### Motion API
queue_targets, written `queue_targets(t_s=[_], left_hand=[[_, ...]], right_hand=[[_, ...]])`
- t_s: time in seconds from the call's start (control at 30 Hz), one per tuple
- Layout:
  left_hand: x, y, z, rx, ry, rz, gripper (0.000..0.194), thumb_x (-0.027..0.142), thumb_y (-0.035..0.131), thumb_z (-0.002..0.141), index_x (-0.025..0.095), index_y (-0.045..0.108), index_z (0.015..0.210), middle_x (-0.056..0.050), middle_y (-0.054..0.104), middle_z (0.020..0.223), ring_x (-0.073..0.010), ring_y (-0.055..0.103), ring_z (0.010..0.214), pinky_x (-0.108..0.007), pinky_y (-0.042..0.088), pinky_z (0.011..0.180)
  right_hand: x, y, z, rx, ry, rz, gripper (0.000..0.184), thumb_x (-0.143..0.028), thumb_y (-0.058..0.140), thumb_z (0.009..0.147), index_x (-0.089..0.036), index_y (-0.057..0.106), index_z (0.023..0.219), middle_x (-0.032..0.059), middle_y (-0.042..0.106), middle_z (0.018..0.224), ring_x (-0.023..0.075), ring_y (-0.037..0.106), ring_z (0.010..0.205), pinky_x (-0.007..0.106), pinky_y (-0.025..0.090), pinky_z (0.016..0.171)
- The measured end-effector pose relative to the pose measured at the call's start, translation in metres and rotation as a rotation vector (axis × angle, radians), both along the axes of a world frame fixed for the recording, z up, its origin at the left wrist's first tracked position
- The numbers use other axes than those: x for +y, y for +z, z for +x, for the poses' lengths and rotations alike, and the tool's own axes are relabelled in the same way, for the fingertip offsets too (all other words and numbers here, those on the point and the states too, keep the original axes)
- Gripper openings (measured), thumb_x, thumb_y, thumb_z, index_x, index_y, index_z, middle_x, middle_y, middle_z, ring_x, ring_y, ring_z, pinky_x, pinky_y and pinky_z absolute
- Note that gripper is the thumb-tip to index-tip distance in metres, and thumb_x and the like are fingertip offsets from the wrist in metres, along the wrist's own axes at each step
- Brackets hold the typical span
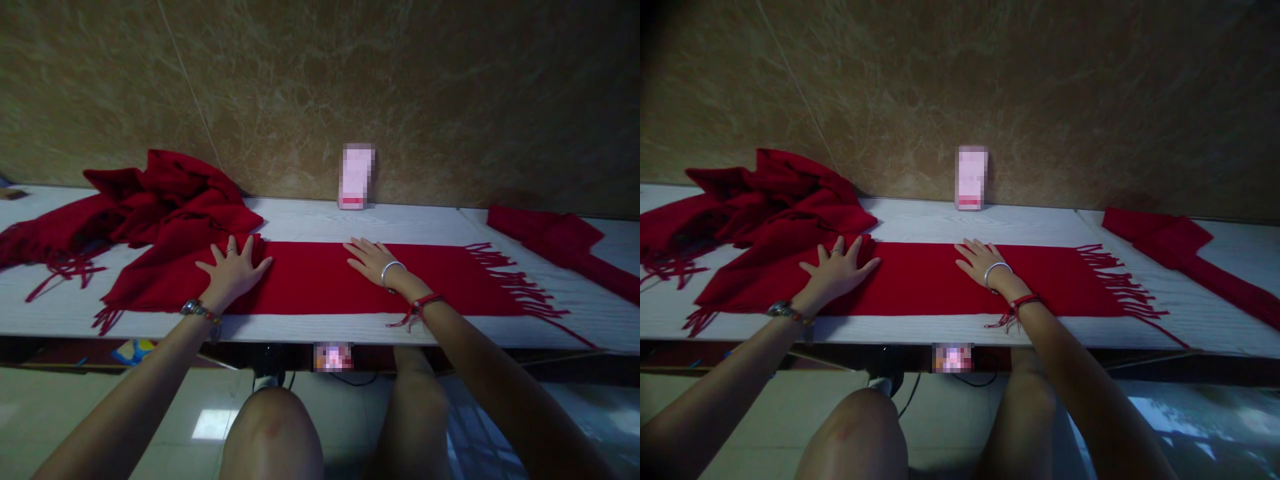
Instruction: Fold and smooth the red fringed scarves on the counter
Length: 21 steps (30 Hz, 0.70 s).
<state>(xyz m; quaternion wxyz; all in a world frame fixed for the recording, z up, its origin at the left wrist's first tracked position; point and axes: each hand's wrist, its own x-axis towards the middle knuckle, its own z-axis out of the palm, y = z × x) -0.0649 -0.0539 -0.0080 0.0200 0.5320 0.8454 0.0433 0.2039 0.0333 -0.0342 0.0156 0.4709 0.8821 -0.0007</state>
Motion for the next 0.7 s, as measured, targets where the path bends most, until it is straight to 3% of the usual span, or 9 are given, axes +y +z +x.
queue_targets(t_s=[0.4, 0.7], left_hand=[[0.035, -0.005, -0.015, 0.013, -0.038, 0.054, 0.07, 0.062, 0.027, 0.085, 0.026, 0.027, 0.145, -0.013, 0.022, 0.153, -0.0479, 0.018, 0.135, -0.075, 0.018, 0.097], [-0.011, -0.004, 0.012, 0.046, -0.049, -0.095, 0.068, 0.059, 0.032, 0.086, 0.028, 0.025, 0.146, -0.011, 0.021, 0.154, -0.046, 0.02, 0.136, -0.07, 0.03, 0.095]], right_hand=[[0.025, -0.002, -0.008, 0.034, -0.011, 0.018, 0.052, -0.041, 0.027, 0.094, -0.026, 0.034, 0.143, 0.003, 0.03, 0.152, 0.024, 0.027, 0.138, 0.05, 0.024, 0.111], [0.014, 0.001, 0.003, 0.017, 0.007, -0.064, 0.053, -0.042, 0.033, 0.093, -0.027, 0.034, 0.143, 0.0042, 0.028, 0.152, 0.0259, 0.026, 0.139, 0.051, 0.024, 0.111]])
